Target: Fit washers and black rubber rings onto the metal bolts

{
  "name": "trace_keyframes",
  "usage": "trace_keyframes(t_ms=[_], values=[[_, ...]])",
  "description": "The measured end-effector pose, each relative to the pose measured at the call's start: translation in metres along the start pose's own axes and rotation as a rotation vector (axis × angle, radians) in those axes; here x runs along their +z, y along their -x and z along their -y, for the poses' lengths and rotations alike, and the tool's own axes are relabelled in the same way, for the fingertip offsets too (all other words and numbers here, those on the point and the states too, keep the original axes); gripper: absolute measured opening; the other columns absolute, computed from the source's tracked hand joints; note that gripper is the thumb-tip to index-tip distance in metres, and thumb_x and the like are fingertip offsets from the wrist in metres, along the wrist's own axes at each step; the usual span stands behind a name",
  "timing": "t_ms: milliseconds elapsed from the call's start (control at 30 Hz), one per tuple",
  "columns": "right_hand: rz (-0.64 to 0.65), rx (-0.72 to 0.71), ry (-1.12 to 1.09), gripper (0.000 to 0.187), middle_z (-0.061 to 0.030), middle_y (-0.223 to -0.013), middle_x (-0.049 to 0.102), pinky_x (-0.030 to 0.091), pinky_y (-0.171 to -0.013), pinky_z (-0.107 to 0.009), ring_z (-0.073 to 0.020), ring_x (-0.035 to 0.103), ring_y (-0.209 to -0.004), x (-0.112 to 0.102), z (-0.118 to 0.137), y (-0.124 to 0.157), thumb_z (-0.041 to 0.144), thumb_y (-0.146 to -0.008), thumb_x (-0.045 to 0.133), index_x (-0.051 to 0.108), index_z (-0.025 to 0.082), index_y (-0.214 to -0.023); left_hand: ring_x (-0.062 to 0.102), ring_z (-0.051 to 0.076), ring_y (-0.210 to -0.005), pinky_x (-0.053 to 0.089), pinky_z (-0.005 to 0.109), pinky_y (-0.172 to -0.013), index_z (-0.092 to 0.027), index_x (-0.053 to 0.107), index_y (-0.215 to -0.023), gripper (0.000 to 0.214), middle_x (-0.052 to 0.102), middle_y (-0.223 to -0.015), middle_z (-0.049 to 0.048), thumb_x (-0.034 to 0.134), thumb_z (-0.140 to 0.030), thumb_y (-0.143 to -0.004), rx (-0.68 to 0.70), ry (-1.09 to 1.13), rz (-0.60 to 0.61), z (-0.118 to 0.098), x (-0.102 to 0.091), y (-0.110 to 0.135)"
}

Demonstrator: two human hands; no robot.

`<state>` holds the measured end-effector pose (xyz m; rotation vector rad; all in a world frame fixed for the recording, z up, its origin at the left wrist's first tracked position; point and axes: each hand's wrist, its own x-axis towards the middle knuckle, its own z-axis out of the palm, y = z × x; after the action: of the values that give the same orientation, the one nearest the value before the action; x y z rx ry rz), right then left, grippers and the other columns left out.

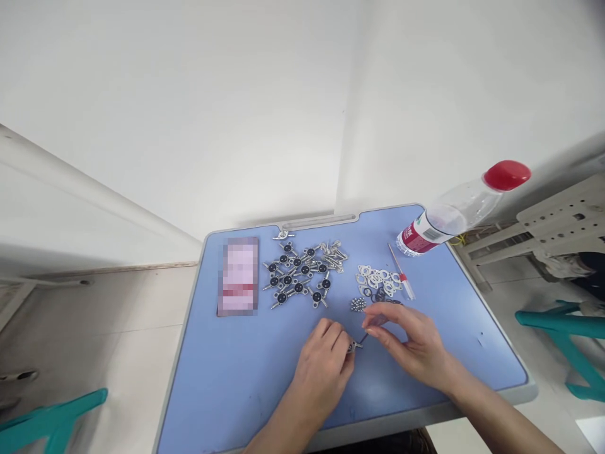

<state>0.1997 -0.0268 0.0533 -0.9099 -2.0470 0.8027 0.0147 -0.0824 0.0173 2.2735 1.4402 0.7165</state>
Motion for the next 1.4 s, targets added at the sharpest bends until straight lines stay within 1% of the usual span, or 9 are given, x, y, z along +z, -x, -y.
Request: trace_keyframes(t_ms=[133, 233, 433, 567, 633, 733, 900, 1133, 1400], values=[[0.035, -0.016, 0.028, 0.022, -0.0005, -0.086, 0.071, 0.055, -0.071, -0.022, -0.0122, 0.069, -0.076, 0.003, 0.001, 0.001, 0.017, -0.094, 0.053, 0.053, 0.024, -0.115, 0.048, 0.019, -0.074, 0.044, 0.031, -0.063, -0.018, 0.05, -0.076, 0.02, 0.055, -0.076, 0.0024, 0.055, 0.001, -0.078, 0.0, 0.006, -0.048, 0.0, 0.003, -0.001], [0.026, -0.016, 0.059, 0.022, -0.0007, -0.086, 0.071, 0.055, -0.071, -0.023, -0.0125, 0.069, -0.076, 0.005, -0.001, 0.001, 0.017, -0.093, 0.053, 0.054, 0.024, -0.114, 0.047, 0.019, -0.073, 0.042, 0.03, -0.062, -0.018, 0.049, -0.074, 0.021, 0.054, -0.074, 0.0021, 0.054, 0.002, -0.077, 0.003, 0.002, -0.049, -0.001, 0.003, -0.002], [-0.121, 0.041, 0.088, 0.02, -0.0012, -0.085, 0.071, 0.057, -0.068, -0.026, -0.0144, 0.068, -0.071, 0.003, -0.01, -0.002, 0.02, -0.092, 0.056, 0.056, 0.024, -0.111, 0.046, 0.018, -0.071, 0.041, 0.03, -0.061, -0.019, 0.048, -0.072, 0.021, 0.051, -0.072, 0.0018, 0.05, 0.001, -0.079, 0.011, -0.028, -0.037, -0.002, 0.002, -0.003], [-0.198, 0.11, 0.116, 0.017, -0.0008, -0.081, 0.069, 0.056, -0.064, -0.026, -0.0144, 0.066, -0.068, -0.003, -0.018, -0.007, 0.022, -0.091, 0.057, 0.057, 0.024, -0.108, 0.048, 0.019, -0.075, 0.043, 0.031, -0.066, -0.019, 0.049, -0.076, 0.02, 0.053, -0.076, 0.0024, 0.049, 0.0, -0.082, 0.038, -0.028, -0.03, -0.002, 0.001, -0.003], [-0.245, 0.148, 0.118, 0.017, -0.0006, -0.079, 0.069, 0.055, -0.065, -0.027, -0.0142, 0.065, -0.066, -0.007, -0.023, -0.01, 0.025, -0.091, 0.056, 0.058, 0.023, -0.108, 0.048, 0.019, -0.077, 0.044, 0.032, -0.068, -0.019, 0.049, -0.077, 0.019, 0.054, -0.078, 0.0028, 0.049, -0.001, -0.083, 0.032, -0.026, -0.028, -0.001, 0.001, -0.003], [-0.306, 0.192, 0.068, 0.017, 0.0002, -0.076, 0.066, 0.054, -0.066, -0.027, -0.0133, 0.063, -0.064, -0.011, -0.027, -0.013, 0.029, -0.09, 0.058, 0.059, 0.022, -0.106, 0.049, 0.019, -0.078, 0.044, 0.033, -0.07, -0.019, 0.048, -0.078, 0.018, 0.054, -0.08, 0.0027, 0.05, -0.002, -0.083, 0.015, -0.024, -0.024, -0.001, 0.001, -0.004], [-0.301, 0.219, -0.008, 0.018, 0.0008, -0.074, 0.064, 0.052, -0.062, -0.026, -0.0129, 0.062, -0.063, -0.011, -0.03, -0.015, 0.03, -0.09, 0.057, 0.059, 0.021, -0.105, 0.048, 0.02, -0.079, 0.044, 0.032, -0.07, -0.019, 0.048, -0.078, 0.018, 0.054, -0.08, 0.0026, 0.051, -0.002, -0.083, 0.025, -0.024, -0.025, 0.0, 0.0, -0.005], [-0.263, 0.212, -0.015, 0.02, 0.0001, -0.074, 0.063, 0.053, -0.063, -0.027, -0.0137, 0.063, -0.066, -0.005, -0.035, -0.015, 0.033, -0.09, 0.057, 0.059, 0.021, -0.105, 0.049, 0.019, -0.079, 0.044, 0.031, -0.07, -0.019, 0.049, -0.077, 0.019, 0.055, -0.079, 0.0019, 0.049, -0.001, -0.082, 0.054, -0.017, -0.06, -0.001, -0.002, -0.007], [-0.274, 0.199, -0.027, 0.02, -0.0002, -0.074, 0.065, 0.052, -0.061, -0.026, -0.0141, 0.063, -0.066, -0.006, -0.036, -0.016, 0.033, -0.089, 0.057, 0.06, 0.021, -0.104, 0.05, 0.019, -0.08, 0.046, 0.031, -0.071, -0.02, 0.053, -0.082, 0.016, 0.057, -0.082, 0.0015, 0.053, -0.004, -0.083, 0.002, 0.037, -0.034, 0.002, -0.004, -0.008]])
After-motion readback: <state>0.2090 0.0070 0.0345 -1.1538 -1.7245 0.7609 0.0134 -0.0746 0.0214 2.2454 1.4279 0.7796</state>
